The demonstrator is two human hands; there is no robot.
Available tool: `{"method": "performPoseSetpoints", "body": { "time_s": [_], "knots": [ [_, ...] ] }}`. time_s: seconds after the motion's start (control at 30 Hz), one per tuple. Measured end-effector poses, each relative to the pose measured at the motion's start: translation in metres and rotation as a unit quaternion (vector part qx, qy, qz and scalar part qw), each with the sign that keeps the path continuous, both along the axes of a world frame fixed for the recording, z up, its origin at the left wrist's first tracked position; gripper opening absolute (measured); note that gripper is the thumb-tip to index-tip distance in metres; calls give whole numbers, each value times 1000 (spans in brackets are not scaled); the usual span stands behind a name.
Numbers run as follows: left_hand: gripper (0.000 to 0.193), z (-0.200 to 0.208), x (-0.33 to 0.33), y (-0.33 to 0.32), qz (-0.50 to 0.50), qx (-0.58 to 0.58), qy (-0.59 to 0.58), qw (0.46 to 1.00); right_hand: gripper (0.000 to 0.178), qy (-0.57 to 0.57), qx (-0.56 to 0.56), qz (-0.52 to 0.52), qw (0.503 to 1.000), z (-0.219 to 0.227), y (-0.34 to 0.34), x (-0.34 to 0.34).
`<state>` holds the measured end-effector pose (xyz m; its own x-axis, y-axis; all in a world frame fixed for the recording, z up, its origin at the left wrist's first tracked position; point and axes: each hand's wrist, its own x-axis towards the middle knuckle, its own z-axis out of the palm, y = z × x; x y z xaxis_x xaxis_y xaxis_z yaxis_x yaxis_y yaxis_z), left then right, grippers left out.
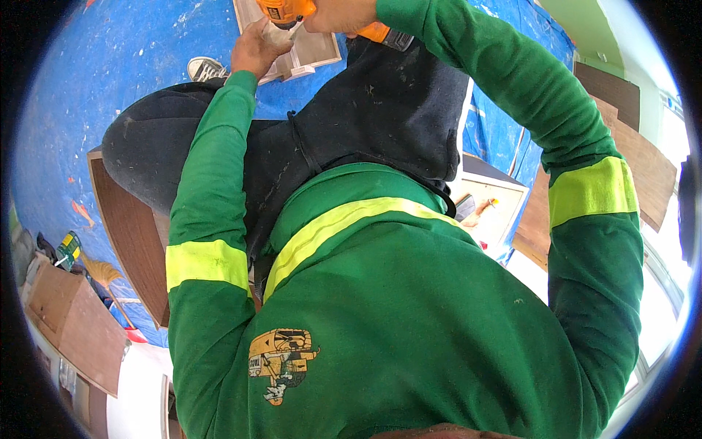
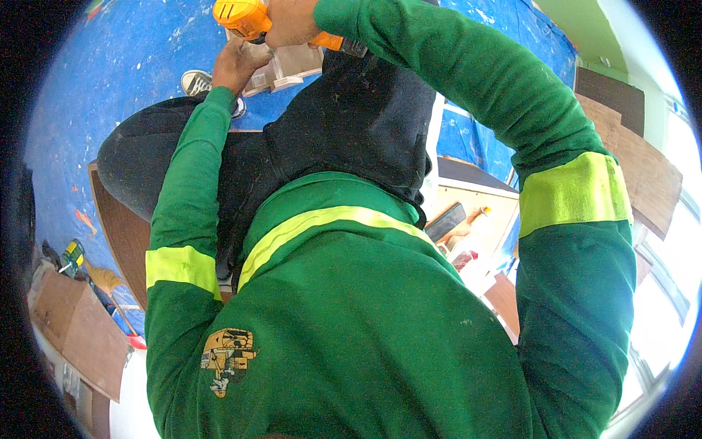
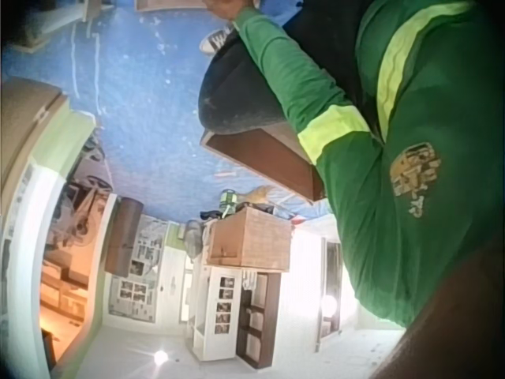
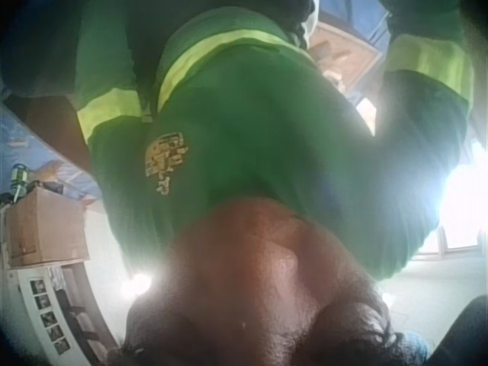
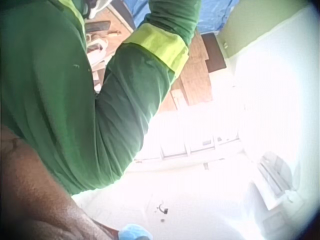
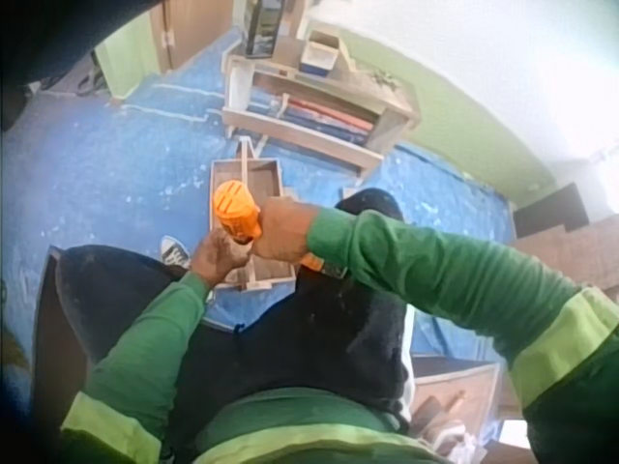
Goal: The person assembles a wooden drawer by marking and drilling pilot holes, then driving screws to attach side panels to the drawer base. They use a cordless drill and a pencil, working while seated on the floor.
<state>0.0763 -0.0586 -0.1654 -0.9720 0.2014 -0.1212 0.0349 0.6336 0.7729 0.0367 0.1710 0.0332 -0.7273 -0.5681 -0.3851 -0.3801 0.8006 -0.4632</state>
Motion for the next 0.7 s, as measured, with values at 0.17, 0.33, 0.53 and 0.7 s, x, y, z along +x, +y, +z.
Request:
{"method": "performPoseSetpoints", "body": {
  "time_s": [0.17,0.33,0.53,0.7],
  "knots": [
    [87,-8,-3,2,-1,-16,33,999,40,11,30,-8,999,3,2,0],
    [88,-8,-3,0,-6,21,-1,1000,40,-10,14,-23,1000,10,0,2],
    [60,-12,0,5,-5,7,97,995,37,-8,-42,-10,999,7,5,3],
    [63,-17,-1,0,0,-5,100,995,35,-22,-18,-6,1000,7,0,0]
  ]
}}
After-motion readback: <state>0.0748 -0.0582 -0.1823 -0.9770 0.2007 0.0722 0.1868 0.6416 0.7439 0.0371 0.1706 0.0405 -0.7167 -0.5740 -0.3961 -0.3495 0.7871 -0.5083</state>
